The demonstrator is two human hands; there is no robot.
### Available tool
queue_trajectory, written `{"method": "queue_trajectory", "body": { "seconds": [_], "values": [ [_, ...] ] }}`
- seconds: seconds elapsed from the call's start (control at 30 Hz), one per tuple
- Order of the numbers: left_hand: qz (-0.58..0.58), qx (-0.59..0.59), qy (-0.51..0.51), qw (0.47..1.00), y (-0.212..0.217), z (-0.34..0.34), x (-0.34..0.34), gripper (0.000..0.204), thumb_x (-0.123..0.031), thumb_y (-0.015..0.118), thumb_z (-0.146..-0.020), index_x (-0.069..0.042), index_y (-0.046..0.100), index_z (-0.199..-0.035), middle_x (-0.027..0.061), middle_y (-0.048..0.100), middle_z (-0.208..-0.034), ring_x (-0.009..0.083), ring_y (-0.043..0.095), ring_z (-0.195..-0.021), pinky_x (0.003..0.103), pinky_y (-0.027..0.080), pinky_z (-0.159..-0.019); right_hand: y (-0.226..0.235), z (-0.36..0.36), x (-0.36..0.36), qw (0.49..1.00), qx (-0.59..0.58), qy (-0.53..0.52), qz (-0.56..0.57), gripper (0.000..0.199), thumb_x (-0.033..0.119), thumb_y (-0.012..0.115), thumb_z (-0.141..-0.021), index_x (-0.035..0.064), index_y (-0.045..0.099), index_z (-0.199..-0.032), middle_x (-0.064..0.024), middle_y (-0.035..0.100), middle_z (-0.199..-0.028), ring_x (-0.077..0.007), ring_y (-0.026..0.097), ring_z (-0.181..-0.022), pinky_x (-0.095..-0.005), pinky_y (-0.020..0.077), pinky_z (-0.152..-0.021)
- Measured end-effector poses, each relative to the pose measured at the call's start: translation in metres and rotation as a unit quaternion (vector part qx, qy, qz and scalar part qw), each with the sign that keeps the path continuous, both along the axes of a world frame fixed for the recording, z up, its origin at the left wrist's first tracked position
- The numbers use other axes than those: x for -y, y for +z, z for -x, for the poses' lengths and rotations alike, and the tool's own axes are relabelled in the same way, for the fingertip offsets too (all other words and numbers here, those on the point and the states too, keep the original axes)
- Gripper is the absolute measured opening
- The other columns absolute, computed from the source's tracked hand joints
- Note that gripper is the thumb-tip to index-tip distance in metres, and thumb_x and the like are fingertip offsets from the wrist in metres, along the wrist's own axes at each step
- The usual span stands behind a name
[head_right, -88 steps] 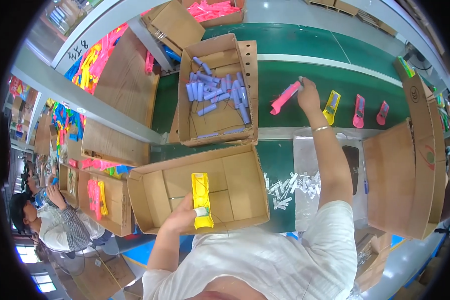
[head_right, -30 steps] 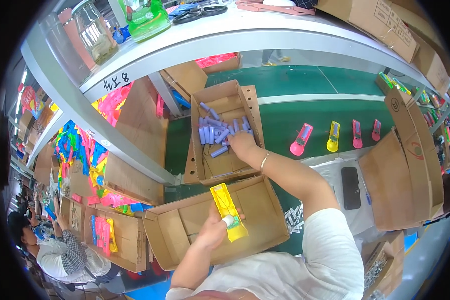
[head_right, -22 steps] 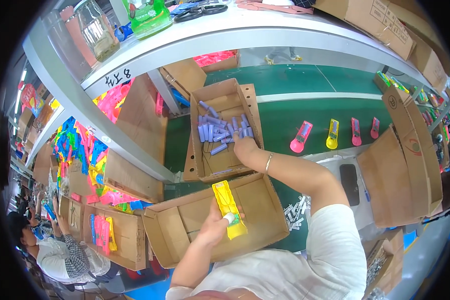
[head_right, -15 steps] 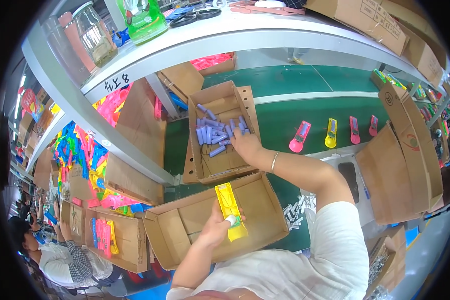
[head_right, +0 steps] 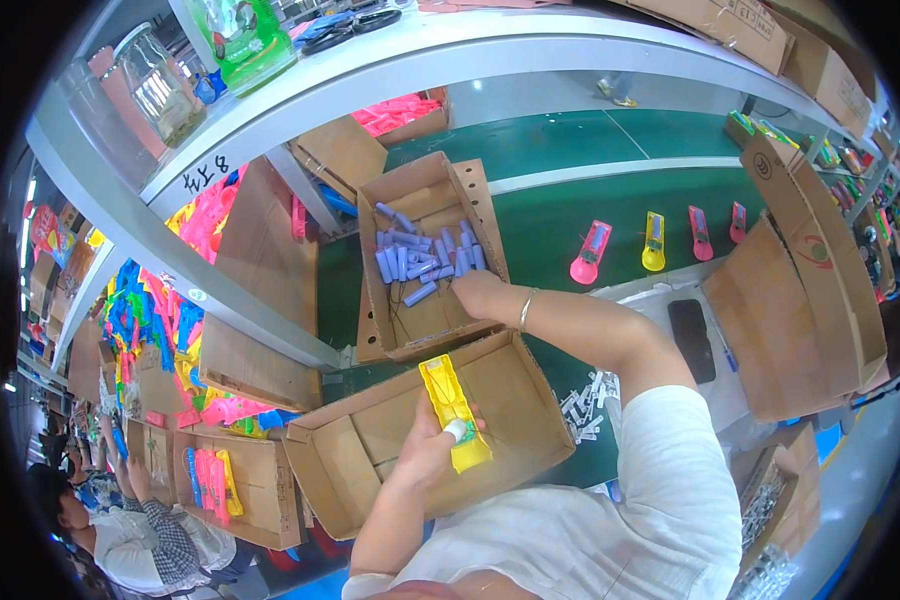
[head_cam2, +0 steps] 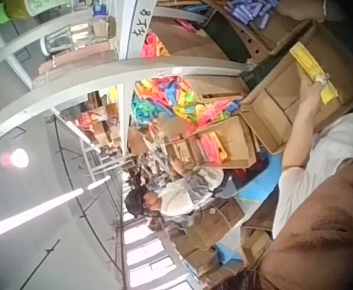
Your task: Assembling plastic toy gun components and organizing them for packaging.
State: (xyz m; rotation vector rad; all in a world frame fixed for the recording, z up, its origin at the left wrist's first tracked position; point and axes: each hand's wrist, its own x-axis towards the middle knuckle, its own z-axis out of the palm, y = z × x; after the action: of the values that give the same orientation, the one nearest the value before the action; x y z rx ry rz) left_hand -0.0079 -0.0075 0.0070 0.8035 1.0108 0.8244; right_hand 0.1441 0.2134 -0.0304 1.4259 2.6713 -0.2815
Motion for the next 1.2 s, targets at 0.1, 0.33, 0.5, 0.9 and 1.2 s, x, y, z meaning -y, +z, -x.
{"method": "queue_trajectory", "body": {
  "seconds": [0.1, 0.33, 0.5, 0.9, 1.2],
  "values": [
    [0.005, 0.004, -0.007, 1.000, 0.000, 0.000, 0.000, 0.071, 0.010, 0.039, -0.083, -0.016, 0.010, -0.142, 0.0165, 0.050, -0.115, 0.0261, 0.058, -0.097, 0.039, 0.050, -0.085, 0.002, -0.004, 0.002, 0.999, -0.050, 0.002, 0.004, 0.026, 0.002, 0.056, -0.073, 0.0003, 0.058, -0.099, -0.0195, 0.065, -0.084, -0.0353, 0.063, -0.082, -0.0439, 0.0506, -0.075],
    [0.029, 0.024, 0.022, 0.999, 0.006, 0.002, 0.000, 0.071, 0.008, 0.040, -0.084, -0.016, 0.009, -0.142, 0.0161, 0.049, -0.115, 0.0266, 0.058, -0.096, 0.041, 0.051, -0.084, 0.055, 0.002, 0.024, 0.969, -0.212, -0.061, -0.106, 0.017, 0.004, 0.064, -0.072, 0.0003, 0.060, -0.088, -0.0199, 0.062, -0.092, -0.0303, 0.063, -0.081, -0.0379, 0.0517, -0.069],
    [-0.024, 0.069, 0.013, 0.997, -0.004, 0.005, 0.002, 0.073, 0.007, 0.041, -0.083, -0.016, 0.007, -0.142, 0.0146, 0.046, -0.117, 0.0252, 0.058, -0.096, 0.040, 0.051, -0.081, 0.090, -0.014, 0.080, 0.744, -0.654, -0.042, 0.127, 0.027, -0.004, 0.066, -0.077, -0.0008, 0.059, -0.103, -0.0031, 0.059, -0.097, -0.0136, 0.059, -0.093, -0.0282, 0.0499, -0.081],
    [-0.009, 0.087, 0.013, 0.996, -0.006, -0.004, 0.009, 0.078, 0.007, 0.043, -0.084, -0.017, 0.001, -0.144, 0.0151, 0.045, -0.121, 0.0241, 0.058, -0.098, 0.039, 0.050, -0.082, 0.061, -0.021, 0.176, 0.573, -0.791, -0.165, 0.135, 0.033, -0.006, 0.068, -0.072, 0.0038, 0.052, -0.099, -0.0050, 0.057, -0.095, -0.0152, 0.058, -0.086, -0.0301, 0.0526, -0.076],
    [-0.096, 0.072, 0.011, 0.993, -0.010, -0.009, 0.011, 0.084, 0.013, 0.043, -0.079, -0.016, -0.002, -0.144, 0.0109, 0.043, -0.115, 0.0205, 0.055, -0.100, 0.038, 0.052, -0.080, 0.034, -0.020, 0.200, 0.779, -0.614, -0.117, -0.051, 0.032, 0.007, 0.077, -0.071, 0.0021, 0.049, -0.085, -0.0068, 0.052, -0.084, -0.0131, 0.055, -0.071, -0.0260, 0.0492, -0.056]
  ]
}}
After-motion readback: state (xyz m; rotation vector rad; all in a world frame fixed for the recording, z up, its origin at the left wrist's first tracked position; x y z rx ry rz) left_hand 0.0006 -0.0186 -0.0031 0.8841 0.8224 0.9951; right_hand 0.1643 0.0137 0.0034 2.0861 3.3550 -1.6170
